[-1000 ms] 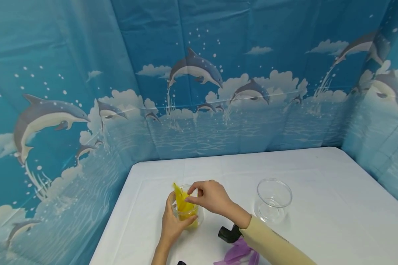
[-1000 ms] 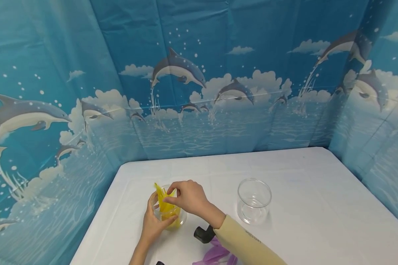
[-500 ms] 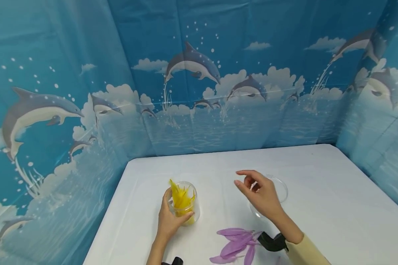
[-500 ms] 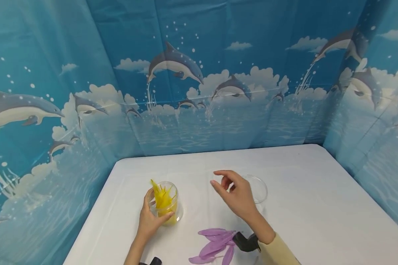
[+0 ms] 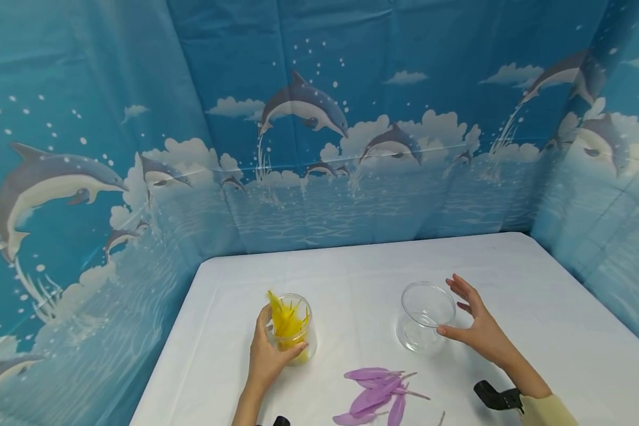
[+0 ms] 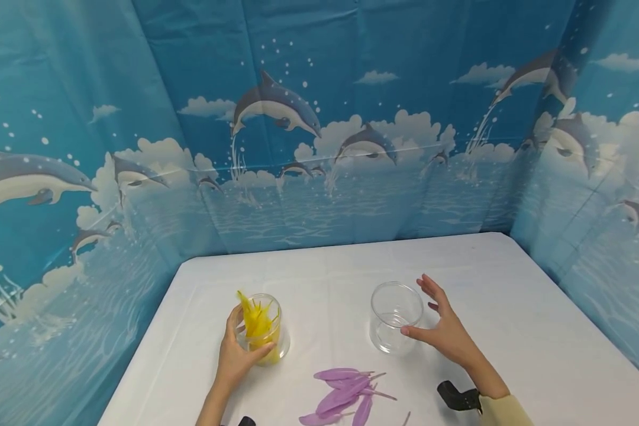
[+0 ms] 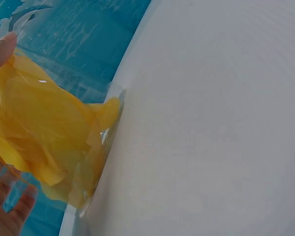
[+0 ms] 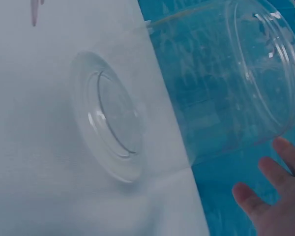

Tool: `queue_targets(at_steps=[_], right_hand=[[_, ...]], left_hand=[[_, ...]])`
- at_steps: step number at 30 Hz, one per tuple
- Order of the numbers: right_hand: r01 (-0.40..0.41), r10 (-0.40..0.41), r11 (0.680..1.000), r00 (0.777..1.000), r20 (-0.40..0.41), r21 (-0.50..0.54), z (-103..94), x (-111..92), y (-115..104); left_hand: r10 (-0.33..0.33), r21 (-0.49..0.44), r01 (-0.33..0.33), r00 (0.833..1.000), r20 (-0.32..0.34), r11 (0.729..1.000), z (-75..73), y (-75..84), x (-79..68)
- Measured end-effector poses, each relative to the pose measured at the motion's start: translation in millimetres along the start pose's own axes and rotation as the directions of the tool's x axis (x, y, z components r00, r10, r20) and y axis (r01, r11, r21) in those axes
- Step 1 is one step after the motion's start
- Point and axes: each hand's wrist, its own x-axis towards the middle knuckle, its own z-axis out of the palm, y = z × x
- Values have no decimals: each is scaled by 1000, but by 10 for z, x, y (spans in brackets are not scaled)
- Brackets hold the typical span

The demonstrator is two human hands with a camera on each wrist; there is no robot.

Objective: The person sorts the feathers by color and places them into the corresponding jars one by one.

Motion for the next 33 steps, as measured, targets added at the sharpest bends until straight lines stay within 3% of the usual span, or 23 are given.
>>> queue_targets(at_steps=[4,8,20,33], right_hand=[[-101,87,991,986,140,92,58,-52,180],[-154,130,981,973,189,120,121,-94,291],[-118,100,988,981,167,99,243,-84,377],[-83,70,992,989,129,95,267,4,433]], left_hand=[[-12,1,12,1000,4,1000,12,-10,-12],[-23,9,23,1000,6,1000,26,-17,-37],[-2,12,2,1000,9,1000,13,-6,-75],[22,10,-22,1000,-3,1000,-6,16,-8]])
